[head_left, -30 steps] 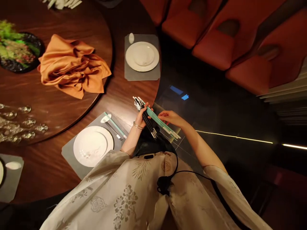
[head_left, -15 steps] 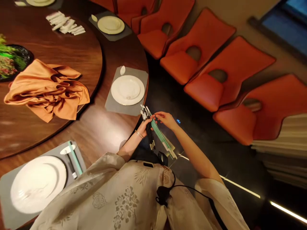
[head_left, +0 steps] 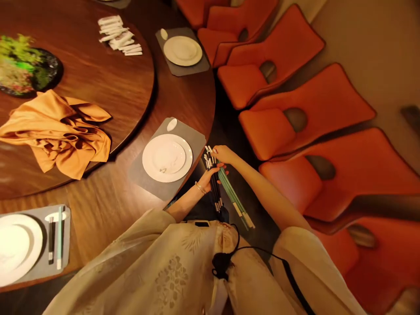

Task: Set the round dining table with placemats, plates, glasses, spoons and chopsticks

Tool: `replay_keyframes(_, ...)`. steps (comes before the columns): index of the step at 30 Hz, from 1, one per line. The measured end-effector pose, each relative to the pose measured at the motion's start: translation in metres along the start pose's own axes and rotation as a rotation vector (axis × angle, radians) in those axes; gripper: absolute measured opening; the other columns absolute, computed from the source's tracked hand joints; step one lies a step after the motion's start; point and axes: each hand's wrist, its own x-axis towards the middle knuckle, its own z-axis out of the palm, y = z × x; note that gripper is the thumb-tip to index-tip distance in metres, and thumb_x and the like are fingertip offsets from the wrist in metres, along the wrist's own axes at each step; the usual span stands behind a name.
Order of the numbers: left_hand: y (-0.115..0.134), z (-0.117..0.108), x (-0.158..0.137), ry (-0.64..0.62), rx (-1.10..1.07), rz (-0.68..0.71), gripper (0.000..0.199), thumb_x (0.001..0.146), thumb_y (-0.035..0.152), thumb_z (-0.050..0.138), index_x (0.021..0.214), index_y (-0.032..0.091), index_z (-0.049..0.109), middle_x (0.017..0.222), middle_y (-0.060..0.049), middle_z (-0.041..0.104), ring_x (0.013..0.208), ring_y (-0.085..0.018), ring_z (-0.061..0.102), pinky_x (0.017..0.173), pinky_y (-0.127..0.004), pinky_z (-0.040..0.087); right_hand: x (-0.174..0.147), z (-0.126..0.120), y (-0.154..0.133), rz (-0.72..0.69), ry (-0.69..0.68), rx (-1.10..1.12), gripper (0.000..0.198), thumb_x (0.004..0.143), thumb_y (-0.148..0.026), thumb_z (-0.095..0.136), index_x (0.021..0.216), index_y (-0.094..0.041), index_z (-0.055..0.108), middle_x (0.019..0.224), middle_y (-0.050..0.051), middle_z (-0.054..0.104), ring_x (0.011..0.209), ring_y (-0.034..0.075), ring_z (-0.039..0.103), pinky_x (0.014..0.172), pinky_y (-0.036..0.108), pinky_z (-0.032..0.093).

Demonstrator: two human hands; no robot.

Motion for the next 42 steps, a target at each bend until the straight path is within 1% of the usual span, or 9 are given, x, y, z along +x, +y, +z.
replay_keyframes(3,0.021,0.018,0.034,0.027,-0.184,0.113,0.029,0.077,0.018,0.062,0.106,0.017,0.067,0.119,-0.014,0.065,0.102,-0.025,0.067,0.039,-0.013,0.031,0.052,-0.021,0.003,-0.104,-0.036,0.014,0.027,0.086,-0.025,0.049,0.067,-0.012,0.063,0.066,0.007,0.065,0.065,0.014,0.058,0.059,0.022,0.037)
replay_keyframes(7,0.052,0.035,0.065,0.086,-0.379,0.341,0.033,0.082,0.018,0.055,0.113,0.019,0.066,0.118,-0.012,0.066,0.098,-0.022,0.068,0.038,-0.013,0.030,0.108,-0.049,-0.014,-0.113,-0.281,0.239,0.032,0.089,-0.030,0.044,0.063,-0.015,0.053,0.045,-0.002,0.045,0.044,0.010,0.042,0.046,0.022,0.031)
replay_keyframes(14,0.105,0.028,0.068,0.264,-0.573,0.719,0.035,0.082,0.017,0.056,0.115,0.019,0.066,0.092,-0.006,0.069,0.069,-0.012,0.065,0.037,-0.014,0.032,0.163,-0.080,-0.096,-0.491,-0.551,0.295,0.029,0.088,-0.033,0.050,0.064,-0.017,0.046,0.050,-0.004,0.042,0.044,0.006,0.036,0.044,0.018,0.030)
replay_keyframes(22,0.156,0.002,0.057,0.353,-0.745,0.879,0.035,0.086,0.024,0.058,0.120,0.022,0.064,0.092,-0.007,0.069,0.067,-0.011,0.063,0.038,-0.013,0.032,0.202,-0.037,-0.172,-0.805,-0.422,-0.114,0.033,0.088,-0.027,0.046,0.058,-0.015,0.048,0.054,-0.001,0.044,0.058,0.010,0.042,0.056,0.022,0.029)
replay_keyframes(29,0.155,-0.045,0.043,0.508,-0.887,0.963,0.033,0.086,0.014,0.052,0.116,0.021,0.063,0.075,-0.001,0.062,0.065,-0.009,0.062,0.037,-0.012,0.032,0.227,-0.006,-0.203,-0.723,-0.659,0.088,0.036,0.094,-0.029,0.044,0.060,-0.019,0.039,0.051,-0.005,0.034,0.051,0.008,0.036,0.052,0.021,0.030)
replay_keyframes(32,0.148,-0.064,0.024,0.549,-0.944,1.045,0.028,0.085,0.013,0.053,0.109,0.022,0.064,0.074,0.001,0.058,0.067,-0.008,0.061,0.037,-0.011,0.031,0.253,-0.031,-0.218,-0.715,-0.637,0.294,0.040,0.091,-0.042,0.053,0.063,-0.020,0.036,0.054,-0.006,0.036,0.050,0.008,0.036,0.050,0.020,0.032)
replay_keyframes(35,0.135,-0.081,0.004,0.570,-1.007,1.190,0.023,0.086,0.013,0.052,0.103,0.021,0.065,0.074,0.001,0.058,0.067,-0.007,0.060,0.037,-0.008,0.031,0.288,-0.084,-0.214,-0.738,-0.611,0.421,0.047,0.091,-0.053,0.050,0.062,-0.021,0.034,0.057,-0.004,0.038,0.053,0.009,0.042,0.054,0.021,0.039)
replay_keyframes(39,0.112,-0.100,-0.020,0.645,-1.106,1.352,0.018,0.089,0.016,0.050,0.094,0.021,0.066,0.071,0.001,0.057,0.066,-0.005,0.058,0.039,-0.006,0.032,0.325,-0.161,-0.164,-0.777,-0.515,0.534,0.053,0.096,-0.052,0.035,0.053,-0.021,0.028,0.064,0.002,0.046,0.071,0.013,0.057,0.075,0.030,0.048)
replay_keyframes(42,0.097,-0.108,-0.031,0.668,-1.142,1.408,0.017,0.089,0.017,0.050,0.090,0.021,0.067,0.069,0.001,0.057,0.064,-0.004,0.058,0.039,-0.006,0.032,0.337,-0.175,-0.122,-0.790,-0.289,0.317,0.050,0.098,-0.049,0.027,0.056,-0.023,0.039,0.066,0.005,0.052,0.073,0.017,0.059,0.077,0.035,0.048)
